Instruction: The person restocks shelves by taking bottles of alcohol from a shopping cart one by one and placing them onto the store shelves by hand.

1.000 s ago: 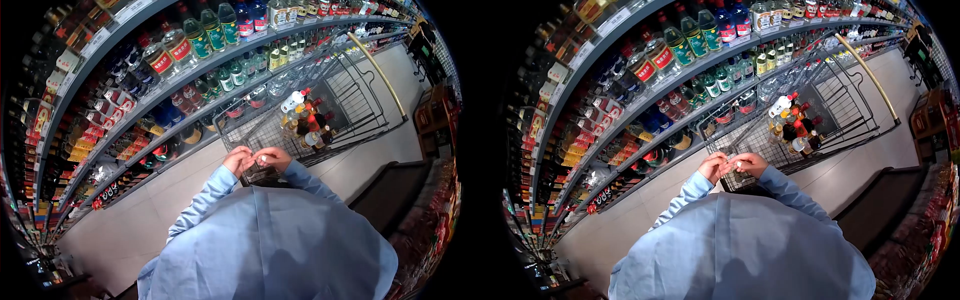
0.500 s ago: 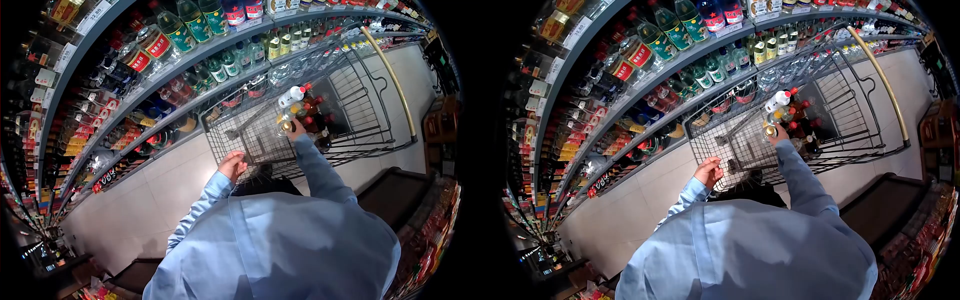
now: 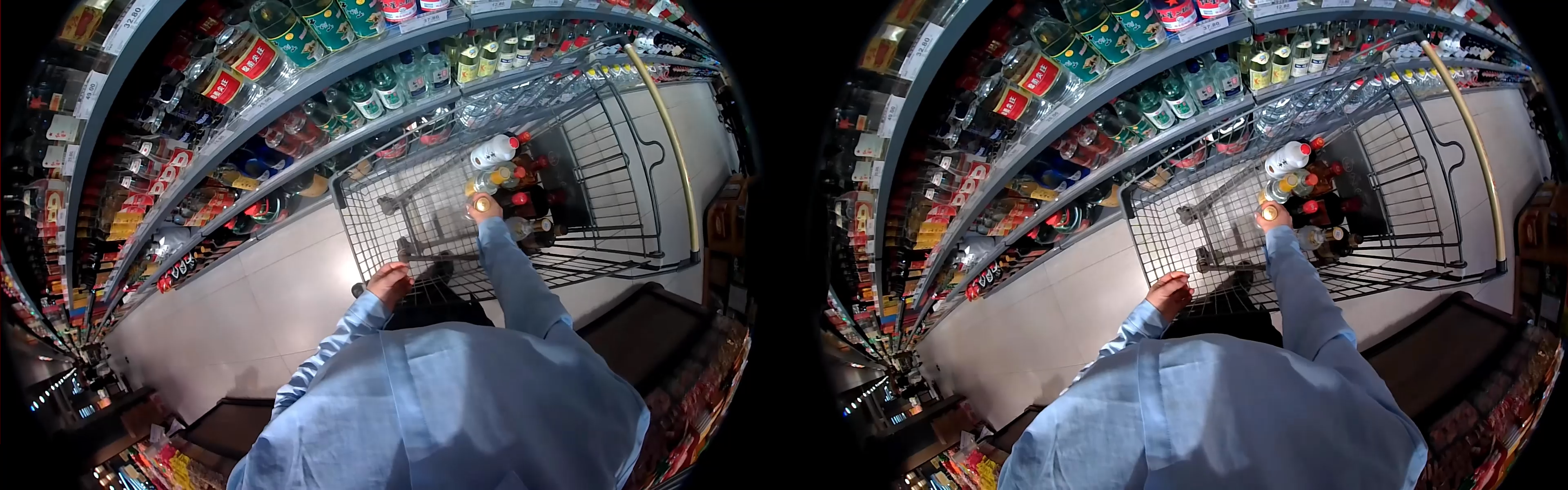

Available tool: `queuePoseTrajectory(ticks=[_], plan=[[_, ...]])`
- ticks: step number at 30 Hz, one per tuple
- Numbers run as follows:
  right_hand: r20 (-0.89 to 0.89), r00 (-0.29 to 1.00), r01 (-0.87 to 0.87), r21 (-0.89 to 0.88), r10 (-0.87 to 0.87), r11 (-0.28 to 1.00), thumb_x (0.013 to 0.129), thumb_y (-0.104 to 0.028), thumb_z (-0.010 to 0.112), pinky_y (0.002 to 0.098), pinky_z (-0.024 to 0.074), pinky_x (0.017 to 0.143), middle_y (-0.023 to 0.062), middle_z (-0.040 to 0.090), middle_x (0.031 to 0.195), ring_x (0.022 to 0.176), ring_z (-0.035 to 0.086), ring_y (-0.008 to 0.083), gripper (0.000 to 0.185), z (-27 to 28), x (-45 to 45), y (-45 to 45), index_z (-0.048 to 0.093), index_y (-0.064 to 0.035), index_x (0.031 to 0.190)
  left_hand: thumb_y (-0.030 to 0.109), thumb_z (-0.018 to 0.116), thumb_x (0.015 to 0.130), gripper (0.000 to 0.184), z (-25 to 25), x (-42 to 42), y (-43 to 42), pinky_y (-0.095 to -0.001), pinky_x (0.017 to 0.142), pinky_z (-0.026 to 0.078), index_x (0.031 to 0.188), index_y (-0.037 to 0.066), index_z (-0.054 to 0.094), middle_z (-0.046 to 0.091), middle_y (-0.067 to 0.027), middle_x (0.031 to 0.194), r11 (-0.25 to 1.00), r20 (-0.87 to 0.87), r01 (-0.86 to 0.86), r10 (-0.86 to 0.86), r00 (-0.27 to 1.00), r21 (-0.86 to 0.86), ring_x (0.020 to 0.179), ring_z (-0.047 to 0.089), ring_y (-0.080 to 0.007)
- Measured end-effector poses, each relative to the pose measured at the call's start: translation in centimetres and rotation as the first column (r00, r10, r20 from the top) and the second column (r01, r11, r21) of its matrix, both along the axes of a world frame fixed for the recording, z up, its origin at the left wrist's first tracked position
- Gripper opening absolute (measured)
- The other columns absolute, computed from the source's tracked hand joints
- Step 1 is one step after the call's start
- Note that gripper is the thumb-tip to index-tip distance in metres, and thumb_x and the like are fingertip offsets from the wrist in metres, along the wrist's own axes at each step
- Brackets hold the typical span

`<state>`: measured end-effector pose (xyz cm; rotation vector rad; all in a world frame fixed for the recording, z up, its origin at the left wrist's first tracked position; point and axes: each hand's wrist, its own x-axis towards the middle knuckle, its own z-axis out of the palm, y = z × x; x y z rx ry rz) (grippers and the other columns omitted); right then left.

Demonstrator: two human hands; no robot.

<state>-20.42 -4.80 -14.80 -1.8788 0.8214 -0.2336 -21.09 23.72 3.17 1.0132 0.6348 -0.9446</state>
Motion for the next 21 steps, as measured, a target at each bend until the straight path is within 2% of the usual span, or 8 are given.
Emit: queuePoseTrajectory(ticks=[3,6,9,14,16,19,20,21], plan=[[-0.012,1.0,-0.023,0.01,0.023,1.0,0.059,-0.019,0.072,0.0286,0.045,0.065,0.0023,0.059,0.07,0.067,0.057,0.0154,0.022,-0.1,-0.2,-0.3,0.056,-0.012,0.072,0.007,0.055,0.078,0.013,0.7,0.3,-0.2,-0.0303,0.058,0.045,0.09,0.006,0.052,0.053,-0.0043,0.075,0.999,0.03,0.008,-0.01,0.999,0.051,0.067,0.055,-0.0188],[-0.164,0.984,-0.073,-0.038,0.066,0.997,0.059,-0.024,0.071,0.034,0.0458,0.067,0.0058,0.061,0.076,0.074,0.059,0.0247,0.024,0.9,-0.6,-0.5,0.058,-0.0129,0.076,0.007,0.054,0.078,0.013,-0.5,1.0,0.2,-0.03,0.058,0.045,0.091,0.007,0.051,0.053,-0.0039,0.074,1.0,0.06,0.02,-0.019,0.998,-0.001,0.067,0.055,-0.0175],[-0.169,0.985,-0.013,0.031,0.019,0.999,0.062,-0.026,0.069,0.0332,0.0462,0.067,0.0079,0.062,0.077,0.073,0.06,0.0229,0.028,3.8,-1.4,-0.2,0.06,-0.0066,0.08,0.009,0.054,0.077,0.017,-1.0,1.5,0.5,-0.0288,0.063,0.045,0.093,0.009,0.05,0.053,-0.0026,0.077,0.999,0.07,0.033,-0.034,0.997,0.013,0.069,0.055,-0.016],[0.132,0.986,-0.144,0.376,0.101,0.915,0.068,-0.015,0.065,0.0272,0.0458,0.063,0.0063,0.062,0.073,0.069,0.06,0.0155,0.017,9.7,-2.2,0.0,0.058,-0.0005,0.076,0.014,0.055,0.076,0.028,-1.1,2.3,-0.2,-0.0271,0.062,0.044,0.101,0.012,0.043,0.053,-0.0008,0.081,0.981,0.041,0.072,-0.081,0.996,0.18,0.073,0.055,-0.0147],[0.312,0.94,-0.281,0.473,0.14,0.835,0.07,-0.01,0.062,0.0264,0.0459,0.062,0.007,0.061,0.073,0.068,0.06,0.0159,0.013,14.7,-2.0,1.0,0.058,0.0004,0.076,0.018,0.057,0.075,0.027,-1.2,2.5,-0.9,-0.026,0.059,0.041,0.099,0.013,0.045,0.052,-0.0003,0.081,0.976,0.073,0.074,-0.091,0.993,0.203,0.072,0.052,-0.0133],[0.478,0.877,-0.394,0.669,0.04,0.631,0.073,-0.004,0.056,0.0281,0.0474,0.065,0.0078,0.058,0.069,0.069,0.059,0.0171,0.007,24.3,-1.4,2.5,0.054,0.0012,0.076,0.031,0.055,0.077,0.031,-0.5,2.8,-2.4,-0.0274,0.06,0.038,0.103,0.016,0.047,0.05,0.0013,0.085,0.963,0.1,0.115,-0.142,0.985,0.243,0.071,0.047,-0.0111],[0.533,0.845,-0.456,0.688,0.034,0.565,0.073,-0.004,0.055,0.029,0.0477,0.066,0.0078,0.057,0.068,0.069,0.059,0.0175,0.006,25.9,-1.1,2.8,0.053,0.0012,0.076,0.036,0.053,0.078,0.039,-0.2,2.9,-2.4,-0.033,0.068,0.042,0.108,0.012,0.045,0.052,-0.0036,0.095,0.975,0.14,0.153,-0.176,0.975,0.162,0.081,0.051,-0.0158],[0.674,0.739,-0.567,0.618,0.005,0.544,0.075,-0.003,0.051,0.0304,0.048,0.067,0.0066,0.055,0.069,0.068,0.059,0.0178,0.003,26.9,-0.6,3.1,0.051,0.0,0.075,0.039,0.05,0.08,0.045,-0.1,3.0,-2.6,-0.0365,0.074,0.042,0.113,0.01,0.042,0.051,-0.008,0.102,0.984,0.112,0.158,-0.148,0.983,-0.087,0.088,0.051,-0.0202]])
